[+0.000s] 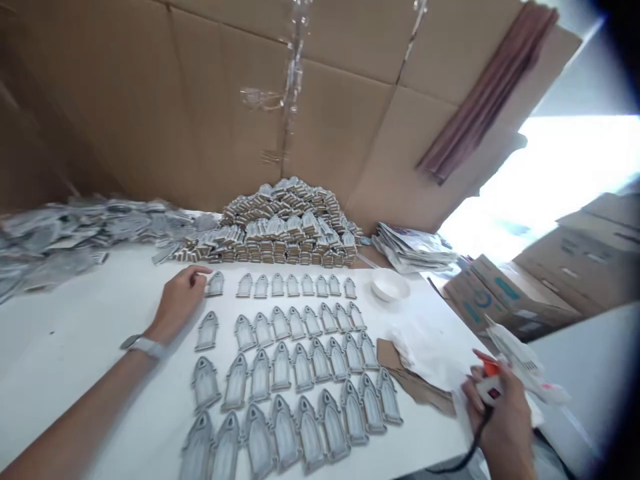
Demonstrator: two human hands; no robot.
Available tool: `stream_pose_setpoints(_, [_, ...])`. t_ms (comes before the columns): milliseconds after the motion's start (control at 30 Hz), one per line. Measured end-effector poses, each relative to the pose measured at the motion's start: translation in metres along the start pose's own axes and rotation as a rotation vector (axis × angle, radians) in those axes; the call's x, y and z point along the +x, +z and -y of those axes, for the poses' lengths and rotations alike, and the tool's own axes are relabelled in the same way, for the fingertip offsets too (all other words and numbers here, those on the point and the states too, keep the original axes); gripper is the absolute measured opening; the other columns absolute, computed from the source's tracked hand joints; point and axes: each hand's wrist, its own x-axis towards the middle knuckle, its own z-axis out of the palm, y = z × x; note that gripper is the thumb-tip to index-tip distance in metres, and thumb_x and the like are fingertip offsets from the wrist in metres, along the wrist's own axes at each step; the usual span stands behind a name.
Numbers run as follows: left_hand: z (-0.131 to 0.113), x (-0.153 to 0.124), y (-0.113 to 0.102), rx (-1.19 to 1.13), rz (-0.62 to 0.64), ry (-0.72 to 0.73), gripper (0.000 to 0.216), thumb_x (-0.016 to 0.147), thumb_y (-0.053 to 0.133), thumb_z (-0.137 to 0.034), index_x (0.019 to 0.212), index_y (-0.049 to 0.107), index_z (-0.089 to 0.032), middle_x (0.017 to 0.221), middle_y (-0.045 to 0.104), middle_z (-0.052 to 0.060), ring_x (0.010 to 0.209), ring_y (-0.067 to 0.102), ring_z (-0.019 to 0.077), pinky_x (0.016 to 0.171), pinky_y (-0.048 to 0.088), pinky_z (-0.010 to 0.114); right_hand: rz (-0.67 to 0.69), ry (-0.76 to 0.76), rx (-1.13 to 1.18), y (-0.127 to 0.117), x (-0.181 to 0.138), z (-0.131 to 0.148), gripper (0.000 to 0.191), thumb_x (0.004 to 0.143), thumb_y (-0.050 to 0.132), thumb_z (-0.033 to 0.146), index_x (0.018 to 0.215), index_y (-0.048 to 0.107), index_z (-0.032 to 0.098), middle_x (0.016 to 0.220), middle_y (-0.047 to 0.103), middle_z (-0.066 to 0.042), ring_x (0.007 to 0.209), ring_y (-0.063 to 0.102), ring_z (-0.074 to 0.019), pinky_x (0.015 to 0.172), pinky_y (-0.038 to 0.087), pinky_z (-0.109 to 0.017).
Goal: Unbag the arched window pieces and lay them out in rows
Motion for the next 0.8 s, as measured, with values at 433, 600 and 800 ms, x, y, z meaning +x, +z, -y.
stream_pose_setpoints(433, [-0.012,-0.007,-0.001,0.037,0.045,-0.022,0.038,0.096,0.050,-0.020,0.125,0.073,-0.014,0.069,0.059,-0.006,0.066,0.057,0.0141,0.070,0.045,0.024,0.017,-0.088,0.018,0.001,0.007,-0.002,0.031,0.089,0.074,0.043,0.100,0.078,0.014,0.070,0.055,0.002,0.048,0.042,-0.0074,0.032,0.026,-0.016])
stream_pose_setpoints(600, [-0.018,-0.014,-0.003,0.076,-0.017,0.014,0.041,0.102,0.038,-0.019,0.121,0.074,-0.013,0.062,0.046,-0.006,0.063,0.045,0.0146,0.063,0.037,0.026,0.026,-0.103,0.040,0.003,0.007,-0.001,0.030,0.088,0.072,0.041,0.097,0.078,0.013,0.067,0.055,0.001,0.046,0.039,-0.0076,0.032,0.023,-0.018])
stream_pose_setpoints(800, [-0.031,-0.028,-0.004,0.142,-0.011,0.122,0.038,0.103,0.036,-0.014,0.118,0.071,-0.012,0.066,0.045,-0.006,0.068,0.043,0.0131,0.067,0.037,0.024,0.042,-0.121,0.046,0.001,0.009,-0.001,0.031,0.089,0.072,0.042,0.098,0.078,0.013,0.067,0.055,0.001,0.046,0.040,-0.0083,0.031,0.022,-0.019])
